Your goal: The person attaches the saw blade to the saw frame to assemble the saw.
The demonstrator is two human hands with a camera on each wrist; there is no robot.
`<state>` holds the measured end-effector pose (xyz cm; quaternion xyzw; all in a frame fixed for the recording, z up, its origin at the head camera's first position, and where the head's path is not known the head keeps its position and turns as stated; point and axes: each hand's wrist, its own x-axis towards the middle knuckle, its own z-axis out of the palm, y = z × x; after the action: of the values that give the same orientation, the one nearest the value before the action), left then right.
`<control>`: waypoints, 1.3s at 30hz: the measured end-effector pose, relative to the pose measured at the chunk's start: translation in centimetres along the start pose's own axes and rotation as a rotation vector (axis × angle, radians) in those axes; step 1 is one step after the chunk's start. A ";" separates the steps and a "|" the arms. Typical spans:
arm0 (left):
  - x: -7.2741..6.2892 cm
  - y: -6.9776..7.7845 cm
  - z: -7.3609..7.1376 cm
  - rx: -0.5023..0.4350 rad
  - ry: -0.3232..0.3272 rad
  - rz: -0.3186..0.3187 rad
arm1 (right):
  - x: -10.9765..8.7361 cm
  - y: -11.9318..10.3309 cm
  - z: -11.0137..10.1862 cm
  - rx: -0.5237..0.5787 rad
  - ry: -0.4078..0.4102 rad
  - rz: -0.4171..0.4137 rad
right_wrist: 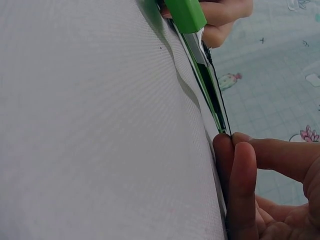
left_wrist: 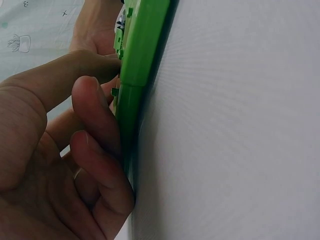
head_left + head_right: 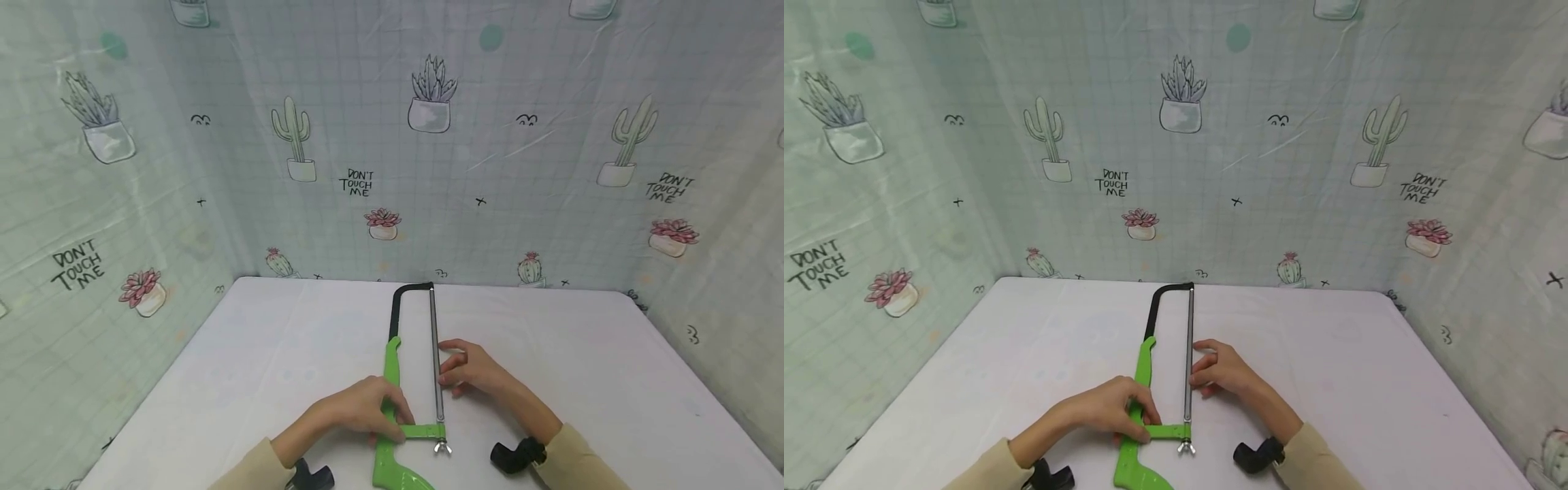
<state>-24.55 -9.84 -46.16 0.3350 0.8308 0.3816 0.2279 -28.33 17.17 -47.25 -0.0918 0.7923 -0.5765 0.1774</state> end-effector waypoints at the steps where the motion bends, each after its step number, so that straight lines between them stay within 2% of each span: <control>1: 0.0 0.0 0.0 -0.002 0.000 -0.003 | 0.0 0.0 0.0 0.000 -0.001 -0.001; 6: 0.1 0.0 0.2 -0.017 0.002 -0.003 | -0.1 0.1 0.0 -0.005 0.010 0.001; 13: -0.1 -0.2 0.6 -0.014 -0.001 -0.010 | -0.3 0.5 0.2 0.026 -0.018 -0.003; 27: -0.1 0.0 0.0 -0.006 0.004 -0.004 | 0.0 -0.2 0.0 0.036 -0.019 0.000; 32: -0.2 0.1 0.0 -0.021 -0.007 -0.017 | -0.4 0.0 0.0 0.040 -0.037 -0.016; 39: -0.2 0.0 0.1 -0.013 -0.006 -0.003 | -0.6 -0.2 -0.2 0.038 -0.047 -0.020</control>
<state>-24.33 -9.91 -46.22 0.3332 0.8281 0.3859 0.2330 -27.89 17.45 -46.90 -0.1096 0.7759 -0.5909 0.1920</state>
